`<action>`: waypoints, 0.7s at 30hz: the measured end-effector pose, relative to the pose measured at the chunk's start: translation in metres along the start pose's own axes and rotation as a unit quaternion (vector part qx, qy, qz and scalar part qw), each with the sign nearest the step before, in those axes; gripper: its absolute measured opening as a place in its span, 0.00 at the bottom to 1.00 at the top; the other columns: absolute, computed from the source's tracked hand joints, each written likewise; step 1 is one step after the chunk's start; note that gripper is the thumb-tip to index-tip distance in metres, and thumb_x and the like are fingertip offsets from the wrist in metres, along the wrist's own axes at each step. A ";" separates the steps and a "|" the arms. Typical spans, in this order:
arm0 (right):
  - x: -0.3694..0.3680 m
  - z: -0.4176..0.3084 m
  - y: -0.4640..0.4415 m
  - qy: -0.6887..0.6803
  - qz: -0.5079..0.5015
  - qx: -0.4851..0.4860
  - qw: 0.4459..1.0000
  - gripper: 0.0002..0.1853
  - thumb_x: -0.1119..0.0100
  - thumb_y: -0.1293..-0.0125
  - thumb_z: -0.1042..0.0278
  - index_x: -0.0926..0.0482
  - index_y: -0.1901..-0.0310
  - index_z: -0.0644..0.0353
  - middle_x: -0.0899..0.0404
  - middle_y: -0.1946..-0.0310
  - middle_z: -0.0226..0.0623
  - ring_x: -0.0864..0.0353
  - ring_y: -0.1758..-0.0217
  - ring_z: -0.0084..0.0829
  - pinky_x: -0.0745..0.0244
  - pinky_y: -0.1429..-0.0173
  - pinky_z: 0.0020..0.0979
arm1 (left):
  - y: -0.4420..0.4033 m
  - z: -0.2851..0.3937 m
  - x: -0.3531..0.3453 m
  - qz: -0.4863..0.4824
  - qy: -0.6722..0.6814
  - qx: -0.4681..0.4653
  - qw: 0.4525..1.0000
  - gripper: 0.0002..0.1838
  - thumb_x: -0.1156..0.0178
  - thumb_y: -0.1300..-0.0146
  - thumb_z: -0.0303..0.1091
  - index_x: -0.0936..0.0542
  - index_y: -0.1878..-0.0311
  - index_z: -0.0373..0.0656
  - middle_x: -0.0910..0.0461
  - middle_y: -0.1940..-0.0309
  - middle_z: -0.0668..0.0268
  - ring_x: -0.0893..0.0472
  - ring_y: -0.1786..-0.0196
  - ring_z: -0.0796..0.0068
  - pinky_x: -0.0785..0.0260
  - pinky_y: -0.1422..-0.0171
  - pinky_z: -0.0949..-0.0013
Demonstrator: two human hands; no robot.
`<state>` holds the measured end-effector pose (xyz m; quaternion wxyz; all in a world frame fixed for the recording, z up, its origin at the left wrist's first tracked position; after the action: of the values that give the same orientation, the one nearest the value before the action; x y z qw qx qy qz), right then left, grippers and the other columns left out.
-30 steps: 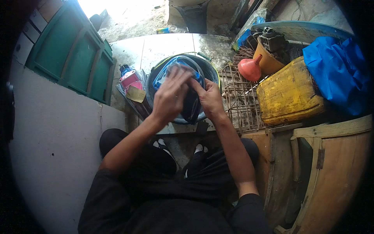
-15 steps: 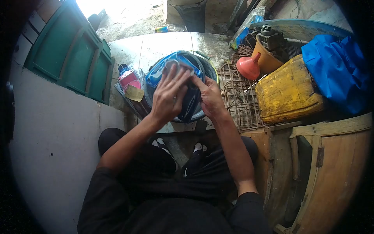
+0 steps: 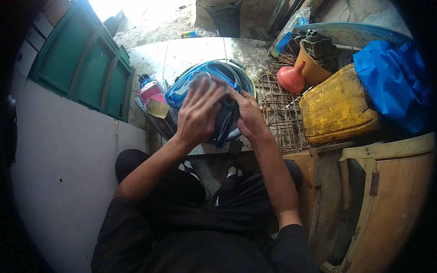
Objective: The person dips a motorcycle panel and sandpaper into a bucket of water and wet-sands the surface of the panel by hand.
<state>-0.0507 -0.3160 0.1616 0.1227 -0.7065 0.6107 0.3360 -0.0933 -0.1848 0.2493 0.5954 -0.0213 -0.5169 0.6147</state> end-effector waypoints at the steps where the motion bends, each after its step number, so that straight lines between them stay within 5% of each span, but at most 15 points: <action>1: -0.001 0.002 0.001 0.000 0.000 -0.002 1.000 0.10 0.39 0.24 0.66 0.17 0.47 0.59 0.13 0.54 0.32 0.13 0.54 0.23 0.18 0.47 0.27 | -0.003 -0.008 0.003 0.019 -0.011 0.036 0.999 0.23 0.39 0.31 0.32 0.20 0.33 0.49 0.22 0.32 0.60 0.34 0.21 0.53 0.51 0.15 0.44; 5: -0.014 0.000 0.002 -0.006 -0.025 0.016 1.000 0.12 0.39 0.24 0.67 0.18 0.45 0.61 0.13 0.52 0.33 0.13 0.52 0.23 0.18 0.46 0.27 | 0.007 0.014 -0.005 -0.022 0.024 -0.041 0.999 0.22 0.38 0.31 0.32 0.20 0.33 0.48 0.22 0.32 0.57 0.33 0.22 0.52 0.50 0.16 0.45; 7: -0.011 0.004 0.004 0.020 0.014 -0.017 1.000 0.12 0.40 0.24 0.67 0.19 0.44 0.61 0.14 0.51 0.34 0.13 0.52 0.23 0.18 0.46 0.28 | -0.001 -0.007 -0.001 0.009 -0.016 0.038 0.999 0.22 0.38 0.31 0.33 0.19 0.34 0.48 0.22 0.32 0.56 0.33 0.22 0.53 0.49 0.16 0.44; 11: -0.010 0.003 0.004 -0.018 -0.010 -0.003 1.000 0.12 0.39 0.24 0.67 0.19 0.43 0.60 0.14 0.51 0.34 0.13 0.52 0.23 0.17 0.48 0.28 | 0.006 0.013 -0.004 -0.029 0.020 -0.033 0.999 0.22 0.38 0.31 0.33 0.20 0.34 0.47 0.22 0.32 0.55 0.32 0.23 0.52 0.47 0.18 0.44; 15: -0.010 0.007 0.003 0.011 0.022 -0.024 0.999 0.11 0.42 0.23 0.67 0.19 0.45 0.59 0.14 0.53 0.33 0.13 0.53 0.22 0.16 0.51 0.28 | -0.004 -0.009 0.001 0.015 -0.029 0.035 0.999 0.23 0.38 0.32 0.32 0.20 0.33 0.48 0.21 0.33 0.57 0.31 0.23 0.52 0.46 0.18 0.43; 17: -0.008 0.005 0.000 -0.002 -0.017 -0.010 1.000 0.10 0.41 0.23 0.67 0.18 0.46 0.60 0.13 0.54 0.32 0.13 0.54 0.22 0.16 0.51 0.28 | 0.006 0.008 -0.008 -0.024 0.026 -0.033 0.999 0.23 0.39 0.30 0.33 0.21 0.32 0.49 0.22 0.32 0.56 0.31 0.23 0.51 0.44 0.19 0.43; 21: -0.005 0.012 0.000 -0.012 0.015 -0.028 0.999 0.12 0.41 0.23 0.68 0.18 0.44 0.61 0.13 0.51 0.33 0.14 0.51 0.23 0.18 0.44 0.29 | -0.005 -0.009 0.000 0.010 -0.026 0.043 0.999 0.23 0.39 0.31 0.33 0.20 0.32 0.49 0.23 0.31 0.57 0.33 0.22 0.53 0.48 0.17 0.44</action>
<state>-0.0551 -0.3052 0.1561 0.1051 -0.6964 0.6097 0.3636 -0.0844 -0.1805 0.2482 0.5759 0.0151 -0.5054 0.6423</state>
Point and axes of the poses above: each hand's wrist, its own y-axis away from the middle knuckle, its own x-axis out of the back of the hand, z = x × y, the point moved 10 cm from there along -y, towards the middle knuckle
